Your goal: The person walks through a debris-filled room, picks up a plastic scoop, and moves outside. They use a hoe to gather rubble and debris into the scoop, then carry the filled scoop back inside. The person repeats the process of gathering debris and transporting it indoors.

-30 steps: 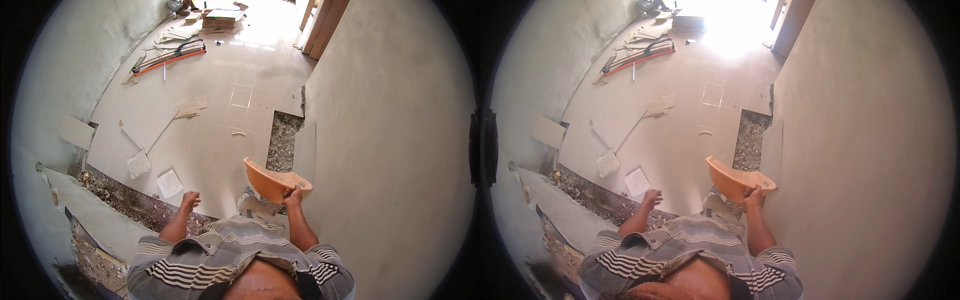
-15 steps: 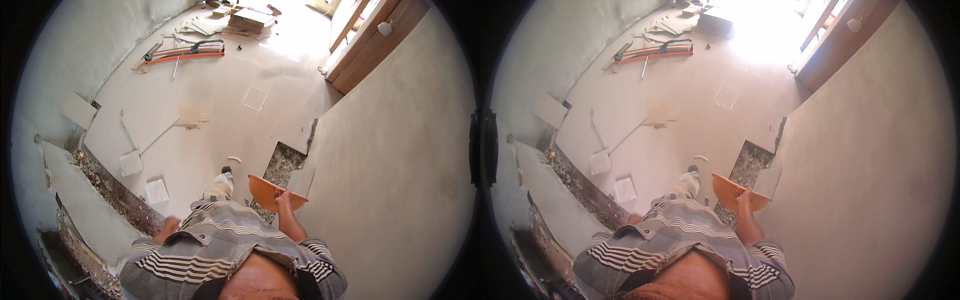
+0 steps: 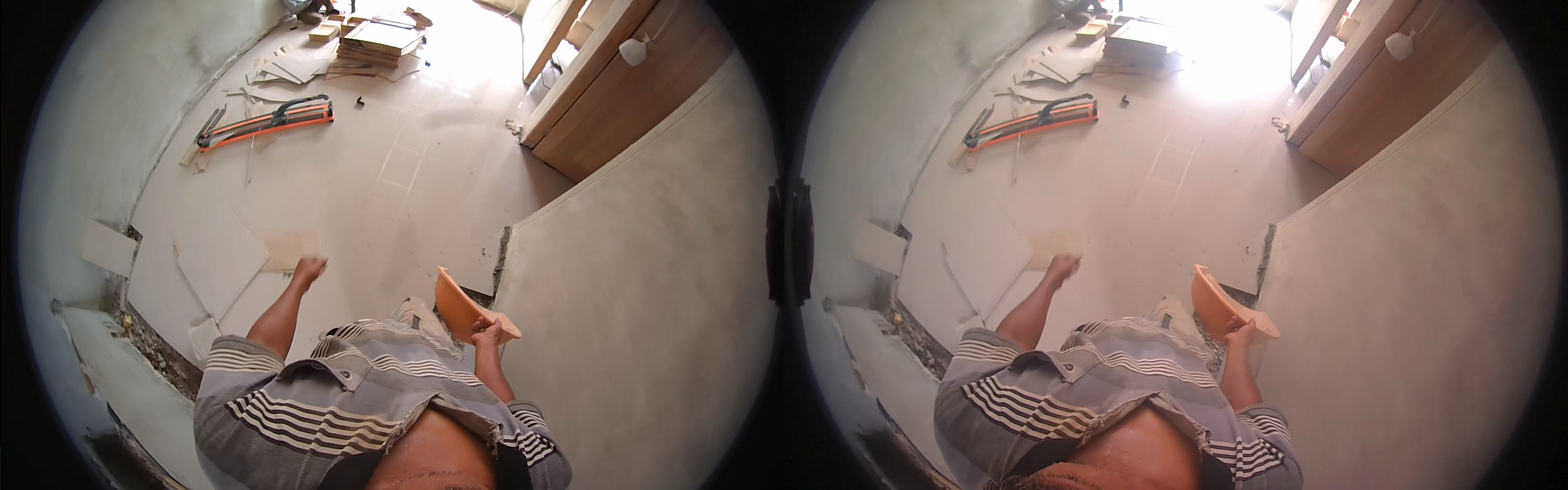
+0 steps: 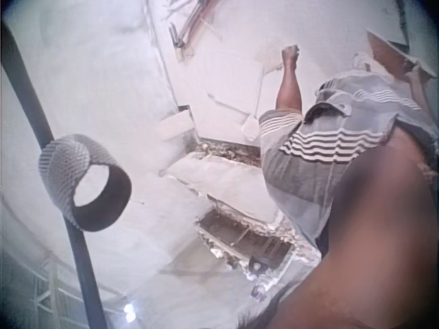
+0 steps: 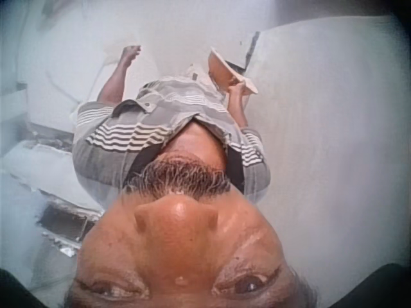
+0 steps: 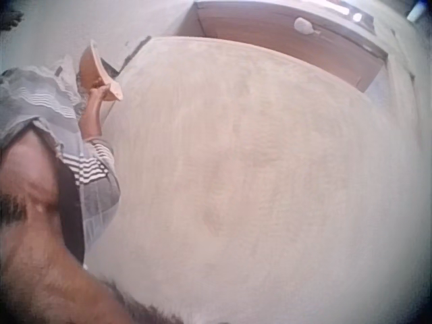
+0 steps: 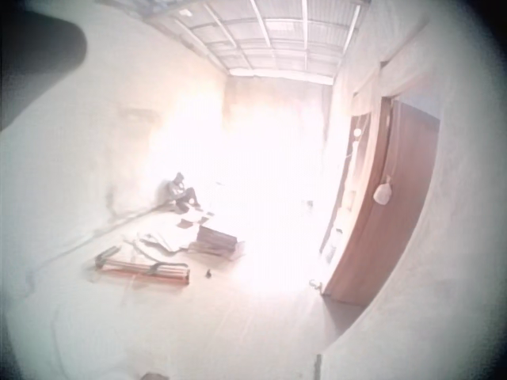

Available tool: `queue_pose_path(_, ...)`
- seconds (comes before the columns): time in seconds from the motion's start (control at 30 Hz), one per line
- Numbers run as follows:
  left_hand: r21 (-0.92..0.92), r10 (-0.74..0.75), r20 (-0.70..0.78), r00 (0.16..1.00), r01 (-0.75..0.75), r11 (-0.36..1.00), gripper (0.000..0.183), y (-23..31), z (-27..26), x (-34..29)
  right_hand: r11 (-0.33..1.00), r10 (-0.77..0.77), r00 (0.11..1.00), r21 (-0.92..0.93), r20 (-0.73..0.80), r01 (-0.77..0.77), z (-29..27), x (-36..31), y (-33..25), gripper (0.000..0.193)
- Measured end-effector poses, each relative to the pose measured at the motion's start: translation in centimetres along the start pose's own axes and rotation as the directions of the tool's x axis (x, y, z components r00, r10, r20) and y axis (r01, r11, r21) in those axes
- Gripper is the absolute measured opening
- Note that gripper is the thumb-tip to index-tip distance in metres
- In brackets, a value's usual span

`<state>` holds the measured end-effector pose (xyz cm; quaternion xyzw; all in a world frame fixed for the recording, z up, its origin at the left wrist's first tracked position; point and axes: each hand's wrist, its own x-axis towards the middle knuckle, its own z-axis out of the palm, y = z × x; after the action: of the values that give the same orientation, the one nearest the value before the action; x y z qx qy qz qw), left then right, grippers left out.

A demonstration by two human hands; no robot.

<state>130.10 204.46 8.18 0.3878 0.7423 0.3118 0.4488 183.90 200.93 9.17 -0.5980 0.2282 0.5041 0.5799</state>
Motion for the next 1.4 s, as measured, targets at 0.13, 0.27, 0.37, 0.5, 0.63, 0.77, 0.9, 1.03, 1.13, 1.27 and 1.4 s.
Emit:
queue_pose_path(0.13, -0.171, 0.193, 0.122, 0.973, -0.171, 0.97, 0.038, 19.3, 3.7, 12.7, 1.0, -0.013, 0.995, 0.012, -0.096, 0.014, 8.2, 5.5, -1.2, 0.046)
queue_pose_path(0.27, 0.146, 0.299, 0.184, 0.936, -0.327, 0.934, 0.036, 28.3, 6.5, 22.8, 0.999, 0.049, 0.984, 0.013, -0.17, -0.048, 17.3, 11.6, -3.0, 0.049)
queue_pose_path(0.37, 0.376, 0.403, 0.146, 0.903, -0.428, 0.822, 0.039, 26.7, 8.0, 28.6, 0.996, 0.06, 0.991, -0.052, -0.123, -0.067, 23.8, 15.1, -4.6, 0.047)
queue_pose_path(0.5, 0.58, 0.002, 0.202, 0.979, -0.121, 0.806, 0.036, 18.1, 9.3, 31.7, 0.98, 0.159, 0.979, -0.102, -0.126, -0.172, 33.2, 19.0, -7.5, 0.048)
queue_pose_path(0.63, 0.82, -0.035, 0.28, 0.959, -0.22, 0.528, 0.033, 10.5, 9.7, 30.9, 0.977, 0.204, 0.977, -0.042, -0.059, -0.207, 44.0, 23.3, -11.0, 0.061)
queue_pose_path(0.77, 0.563, -0.622, 0.102, 0.776, 0.471, 0.679, 0.031, 9.5, 9.4, 33.5, 0.986, 0.161, 0.984, 0.044, -0.071, -0.159, 55.2, 27.3, -14.2, 0.065)
queue_pose_path(0.9, 0.431, -0.662, 0.053, 0.747, 0.581, 0.69, 0.031, 16.8, 9.4, 46.6, 0.992, 0.078, 0.991, 0.11, -0.107, -0.066, 66.2, 30.3, -17.6, 0.06)
queue_pose_path(1.03, 0.136, -0.633, -0.035, 0.773, 0.631, 0.764, 0.031, 32.1, 11.0, 68.1, 0.987, -0.026, 0.985, 0.15, -0.173, 0.052, 77.3, 32.2, -22.1, 0.056)
queue_pose_path(1.13, 0.235, -0.291, 0.011, 0.957, 0.28, 0.931, 0.023, 46.8, 13.9, 84.3, 0.966, -0.101, 0.993, 0.234, -0.065, 0.113, 85.6, 34.0, -25.4, 0.054)
queue_pose_path(1.27, 0.289, 0.15, -0.012, 0.989, -0.14, 0.947, 0.024, 65.7, 20.2, 100.6, 0.964, -0.082, 0.996, 0.253, -0.025, 0.086, 95.4, 37.7, -29.3, 0.053)
queue_pose_path(1.4, 0.036, 0.288, 0.237, 0.928, -0.305, 0.952, 0.023, 77.1, 27.0, 108.9, 0.957, -0.048, 0.999, 0.287, 0.023, 0.039, 105.0, 44.0, -32.3, 0.056)
